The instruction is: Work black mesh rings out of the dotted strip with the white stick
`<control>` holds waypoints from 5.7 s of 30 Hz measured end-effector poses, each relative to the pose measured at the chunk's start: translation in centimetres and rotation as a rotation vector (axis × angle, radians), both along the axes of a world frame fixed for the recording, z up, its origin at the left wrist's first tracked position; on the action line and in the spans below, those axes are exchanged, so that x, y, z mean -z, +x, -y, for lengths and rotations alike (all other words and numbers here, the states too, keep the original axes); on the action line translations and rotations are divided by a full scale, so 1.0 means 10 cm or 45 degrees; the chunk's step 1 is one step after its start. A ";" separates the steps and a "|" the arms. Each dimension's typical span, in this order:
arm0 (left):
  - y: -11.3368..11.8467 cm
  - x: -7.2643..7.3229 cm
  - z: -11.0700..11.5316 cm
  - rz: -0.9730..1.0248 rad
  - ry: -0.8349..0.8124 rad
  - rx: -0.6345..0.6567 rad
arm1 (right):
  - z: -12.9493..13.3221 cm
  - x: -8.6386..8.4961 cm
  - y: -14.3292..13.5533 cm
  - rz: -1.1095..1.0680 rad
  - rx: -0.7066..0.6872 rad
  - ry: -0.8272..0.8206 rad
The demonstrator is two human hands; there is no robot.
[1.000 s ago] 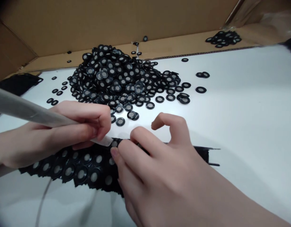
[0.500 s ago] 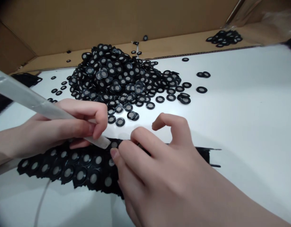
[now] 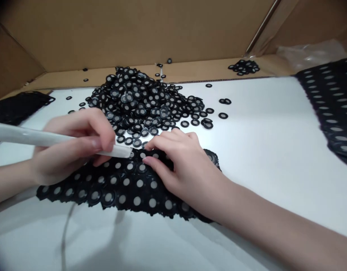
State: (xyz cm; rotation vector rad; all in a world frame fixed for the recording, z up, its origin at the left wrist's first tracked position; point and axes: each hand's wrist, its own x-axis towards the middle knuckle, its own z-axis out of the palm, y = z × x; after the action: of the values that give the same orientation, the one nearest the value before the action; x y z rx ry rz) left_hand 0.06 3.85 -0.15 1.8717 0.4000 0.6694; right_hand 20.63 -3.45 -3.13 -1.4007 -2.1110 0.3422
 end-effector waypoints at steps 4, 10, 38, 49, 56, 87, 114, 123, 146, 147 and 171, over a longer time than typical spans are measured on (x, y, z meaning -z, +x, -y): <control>-0.01 0.10 -0.05 -0.171 -0.001 0.004 | -0.08 0.01 -0.07 0.018 0.010 -0.032; 0.00 0.14 -0.11 -0.243 0.018 0.033 | -0.13 0.01 -0.10 -0.044 0.030 -0.112; 0.05 0.11 -0.20 -0.261 -0.227 0.258 | -0.07 0.01 -0.04 -0.062 0.106 0.119; 0.11 0.13 -0.20 0.076 -0.619 -0.226 | -0.05 0.07 -0.03 0.142 -0.038 0.320; 0.12 0.13 -0.22 0.116 -0.650 -0.257 | -0.11 0.08 0.04 0.333 -0.202 0.469; 0.12 0.11 -0.19 0.075 -0.632 -0.231 | -0.26 0.04 0.09 0.113 -0.410 0.120; 0.06 0.09 -0.28 0.162 -0.782 -0.170 | -0.30 0.05 0.08 -0.090 -0.417 0.166; 0.06 0.10 -0.29 0.163 -0.736 -0.203 | -0.22 0.03 0.25 -0.130 -0.360 0.199; 0.10 0.09 -0.07 -0.072 0.602 -0.184 | -0.14 -0.06 0.23 -0.419 -0.158 -0.307; 0.10 0.12 -0.08 -0.119 0.664 -0.149 | -0.13 -0.06 0.22 -0.402 -0.160 -0.294; 0.13 0.21 -0.14 -0.185 1.246 -0.176 | -0.03 -0.07 0.02 -0.385 0.055 -0.196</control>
State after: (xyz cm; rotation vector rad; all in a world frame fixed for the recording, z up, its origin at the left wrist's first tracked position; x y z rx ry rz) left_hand 1.37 5.22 -2.27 2.8480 0.3140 0.9200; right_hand 20.84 -3.15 -2.41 -1.3794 -1.8373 0.6675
